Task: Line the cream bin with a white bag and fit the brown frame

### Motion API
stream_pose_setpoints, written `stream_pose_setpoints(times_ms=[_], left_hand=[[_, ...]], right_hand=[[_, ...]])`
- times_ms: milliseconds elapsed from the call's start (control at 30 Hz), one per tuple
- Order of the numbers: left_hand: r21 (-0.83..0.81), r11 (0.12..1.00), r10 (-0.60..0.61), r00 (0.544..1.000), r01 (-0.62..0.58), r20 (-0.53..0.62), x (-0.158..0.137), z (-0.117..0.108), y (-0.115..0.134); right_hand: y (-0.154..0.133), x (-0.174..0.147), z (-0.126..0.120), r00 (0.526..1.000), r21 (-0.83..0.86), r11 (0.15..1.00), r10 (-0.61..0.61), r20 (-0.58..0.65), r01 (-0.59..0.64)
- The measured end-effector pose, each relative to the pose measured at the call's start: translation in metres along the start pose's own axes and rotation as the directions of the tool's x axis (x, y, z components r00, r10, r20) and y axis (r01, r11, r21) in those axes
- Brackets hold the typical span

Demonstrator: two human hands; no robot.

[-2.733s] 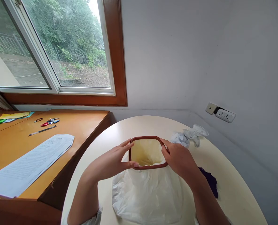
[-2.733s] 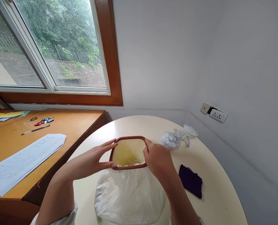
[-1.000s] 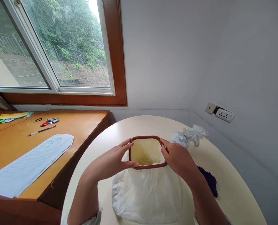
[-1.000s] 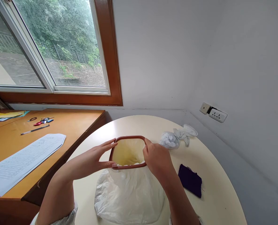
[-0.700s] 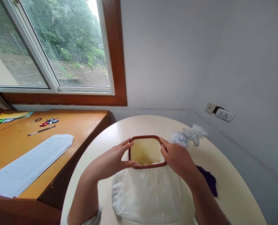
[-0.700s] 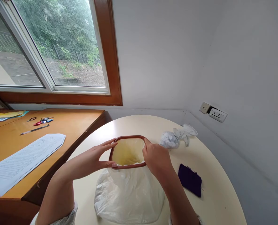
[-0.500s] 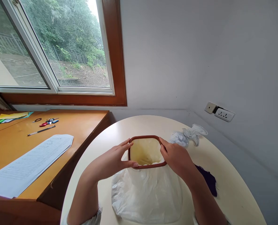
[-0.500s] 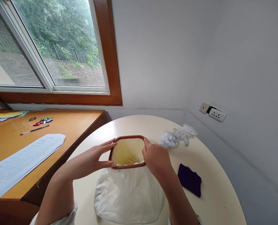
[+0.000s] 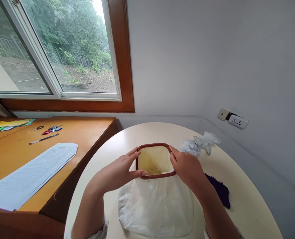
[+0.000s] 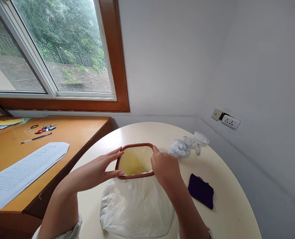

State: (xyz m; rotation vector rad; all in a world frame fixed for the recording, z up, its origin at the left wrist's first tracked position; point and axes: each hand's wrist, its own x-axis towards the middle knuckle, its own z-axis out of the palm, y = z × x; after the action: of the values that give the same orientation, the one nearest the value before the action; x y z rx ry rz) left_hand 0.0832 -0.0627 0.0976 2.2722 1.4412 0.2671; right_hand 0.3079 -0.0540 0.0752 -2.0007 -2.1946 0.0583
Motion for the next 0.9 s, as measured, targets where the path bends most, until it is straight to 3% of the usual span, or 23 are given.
stream_pose_setpoints(times_ms=[233,400,600,900], left_hand=[[-0.011,1.0,0.006,1.0,-0.006,-0.012,-0.0001,-0.0007,0.0014],[-0.026,0.999,0.018,0.999,-0.019,-0.031,0.0007,0.0012,0.0004],[-0.02,1.0,0.009,0.999,-0.01,-0.044,0.001,0.0034,0.0004],[0.036,0.999,-0.015,0.999,0.017,-0.052,0.0027,0.0024,0.0014]], right_hand=[[-0.0024,0.0002,-0.0038,0.998,-0.031,1.0,0.002,0.055,0.0],[0.001,-0.0024,-0.0076,0.995,0.066,0.997,-0.046,0.094,0.04],[0.0056,-0.0052,-0.0077,0.993,0.192,0.978,-0.098,0.065,0.084],[0.0029,0.0005,-0.0062,0.999,0.161,0.986,-0.04,0.018,0.037]])
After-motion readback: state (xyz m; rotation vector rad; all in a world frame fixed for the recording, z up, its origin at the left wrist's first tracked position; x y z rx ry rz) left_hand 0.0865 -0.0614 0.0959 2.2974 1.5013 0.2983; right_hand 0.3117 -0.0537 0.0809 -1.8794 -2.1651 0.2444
